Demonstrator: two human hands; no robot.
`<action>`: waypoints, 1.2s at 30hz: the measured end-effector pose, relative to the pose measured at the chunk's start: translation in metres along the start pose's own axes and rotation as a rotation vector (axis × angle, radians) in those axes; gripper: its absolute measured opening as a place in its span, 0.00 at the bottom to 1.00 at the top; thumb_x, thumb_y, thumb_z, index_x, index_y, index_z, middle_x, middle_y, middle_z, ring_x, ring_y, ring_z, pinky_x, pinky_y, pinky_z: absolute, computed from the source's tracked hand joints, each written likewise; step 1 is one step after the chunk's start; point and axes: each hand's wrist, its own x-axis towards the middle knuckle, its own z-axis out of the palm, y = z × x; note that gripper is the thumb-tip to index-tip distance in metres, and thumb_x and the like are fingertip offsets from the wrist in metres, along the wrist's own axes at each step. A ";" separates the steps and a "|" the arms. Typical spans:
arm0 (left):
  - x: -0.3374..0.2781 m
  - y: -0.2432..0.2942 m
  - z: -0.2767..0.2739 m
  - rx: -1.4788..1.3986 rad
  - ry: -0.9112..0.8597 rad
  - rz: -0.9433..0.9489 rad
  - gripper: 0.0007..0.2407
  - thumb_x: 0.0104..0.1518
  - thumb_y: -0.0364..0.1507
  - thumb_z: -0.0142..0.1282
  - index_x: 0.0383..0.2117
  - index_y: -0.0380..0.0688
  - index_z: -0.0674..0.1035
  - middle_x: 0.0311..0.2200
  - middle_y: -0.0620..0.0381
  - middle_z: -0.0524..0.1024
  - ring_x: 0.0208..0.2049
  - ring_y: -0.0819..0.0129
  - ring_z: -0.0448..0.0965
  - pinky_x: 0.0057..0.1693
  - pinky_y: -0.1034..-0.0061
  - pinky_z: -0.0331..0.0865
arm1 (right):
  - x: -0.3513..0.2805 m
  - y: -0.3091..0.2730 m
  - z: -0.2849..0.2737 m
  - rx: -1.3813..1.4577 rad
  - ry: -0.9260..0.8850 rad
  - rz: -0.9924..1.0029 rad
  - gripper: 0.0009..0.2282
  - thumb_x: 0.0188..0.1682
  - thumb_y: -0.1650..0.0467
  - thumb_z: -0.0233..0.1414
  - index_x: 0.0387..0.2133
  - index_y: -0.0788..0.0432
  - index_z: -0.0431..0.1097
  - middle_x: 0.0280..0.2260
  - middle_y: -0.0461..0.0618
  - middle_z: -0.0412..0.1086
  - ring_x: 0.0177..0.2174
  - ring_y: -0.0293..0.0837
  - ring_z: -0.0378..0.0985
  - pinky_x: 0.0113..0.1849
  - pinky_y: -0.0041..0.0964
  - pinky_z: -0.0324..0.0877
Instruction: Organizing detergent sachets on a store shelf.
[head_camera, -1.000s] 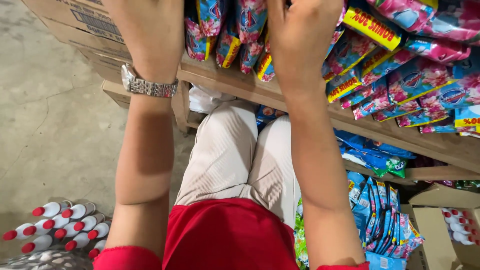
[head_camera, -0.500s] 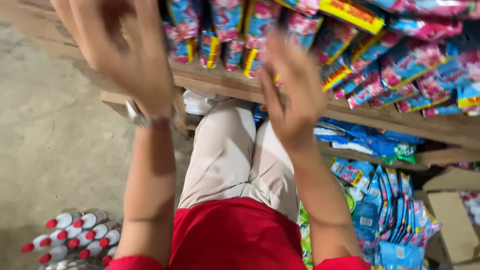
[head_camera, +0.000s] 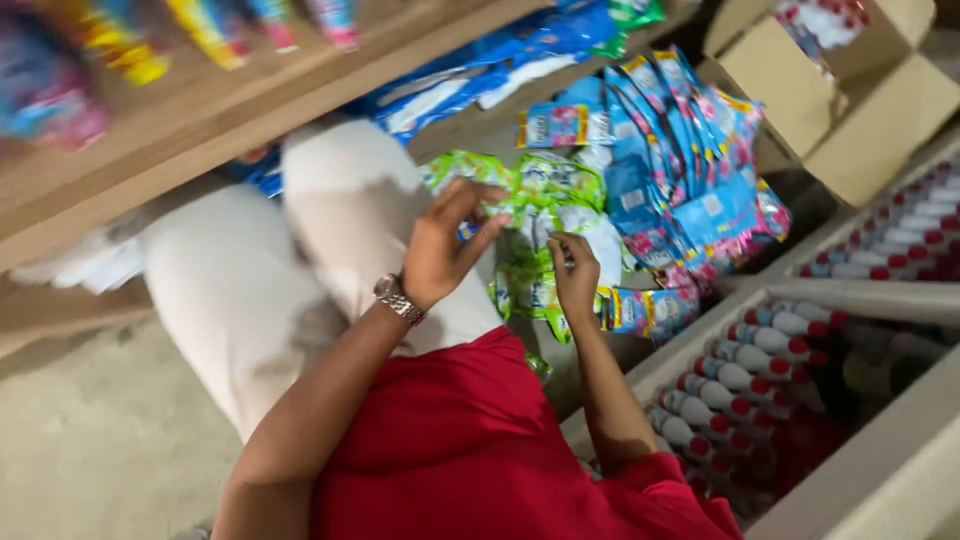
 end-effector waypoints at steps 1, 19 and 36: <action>-0.003 -0.010 0.012 -0.037 -0.090 -0.064 0.09 0.61 0.24 0.64 0.45 0.42 0.80 0.39 0.55 0.78 0.33 0.70 0.78 0.41 0.77 0.74 | -0.008 0.027 -0.001 -0.052 0.038 0.132 0.05 0.52 0.74 0.58 0.40 0.61 0.77 0.38 0.53 0.76 0.29 0.43 0.76 0.31 0.35 0.71; -0.045 -0.123 0.076 -0.049 -0.146 -0.229 0.10 0.59 0.26 0.57 0.46 0.46 0.79 0.41 0.58 0.82 0.35 0.72 0.85 0.43 0.75 0.79 | 0.065 0.362 -0.042 -1.102 0.237 0.005 0.14 0.45 0.64 0.55 0.43 0.53 0.79 0.35 0.57 0.75 0.36 0.57 0.78 0.39 0.52 0.72; -0.050 -0.140 0.073 0.214 -0.445 -0.111 0.34 0.52 0.48 0.65 0.63 0.50 0.66 0.55 0.45 0.74 0.47 0.52 0.82 0.51 0.63 0.75 | 0.065 0.293 0.039 -0.182 0.103 0.029 0.10 0.56 0.67 0.55 0.32 0.63 0.67 0.31 0.53 0.67 0.34 0.46 0.65 0.39 0.49 0.57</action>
